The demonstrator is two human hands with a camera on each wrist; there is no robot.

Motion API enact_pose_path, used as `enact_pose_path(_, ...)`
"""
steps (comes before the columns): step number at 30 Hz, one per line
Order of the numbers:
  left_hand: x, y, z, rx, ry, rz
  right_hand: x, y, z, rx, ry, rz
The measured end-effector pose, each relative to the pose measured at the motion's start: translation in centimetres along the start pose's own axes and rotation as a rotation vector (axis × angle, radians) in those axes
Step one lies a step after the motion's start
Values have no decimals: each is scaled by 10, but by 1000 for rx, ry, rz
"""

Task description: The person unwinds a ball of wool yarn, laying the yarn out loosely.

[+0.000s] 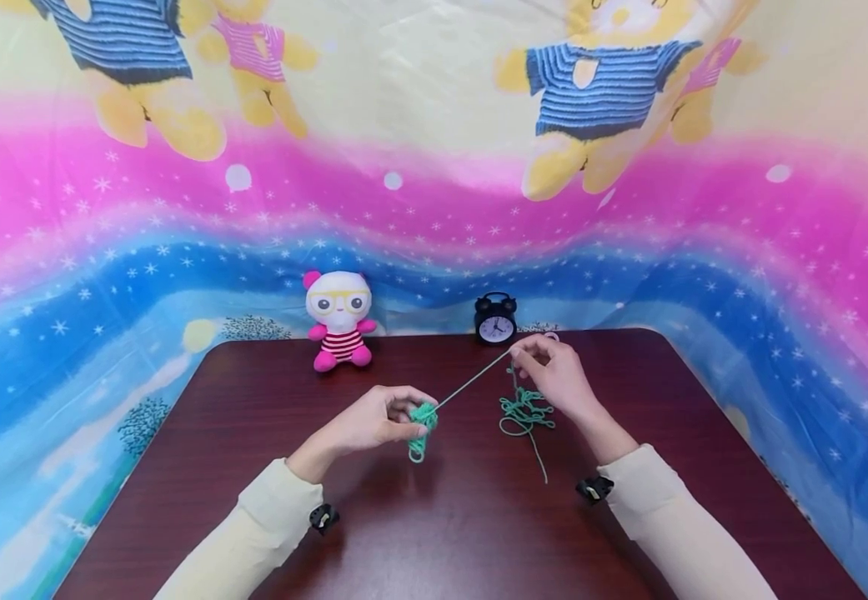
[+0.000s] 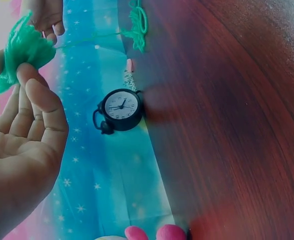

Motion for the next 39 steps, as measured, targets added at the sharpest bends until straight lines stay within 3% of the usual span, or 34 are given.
enact_pose_path(8,-2,-4,4,23,-45,-53,1,13,7,10,-23,62)
enact_pose_path(17,-6,9,11,-36,-136,41,1,29,18,-1,-48,104)
enact_pose_path(25,-5,22,5,-167,-91,199,-1,39,26,-2,-81,127)
enact_pose_path(31,-6,30,-7,-220,24,293,-3,51,34,-6,-122,167)
enact_pose_path(35,-9,35,-13,-247,88,330,-3,61,40,8,-150,194)
enact_pose_path(39,-10,38,-13,-270,77,338,-4,72,47,9,-175,221)
Point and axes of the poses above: each hand's wrist, its own x-axis towards the middle knuckle, its own y-axis out of the back of the hand, z = x × y, the point moved 9 cm from there along x, towards the middle knuckle, and after that the axes turned 8 degrees about x, right-handed, at the moved point
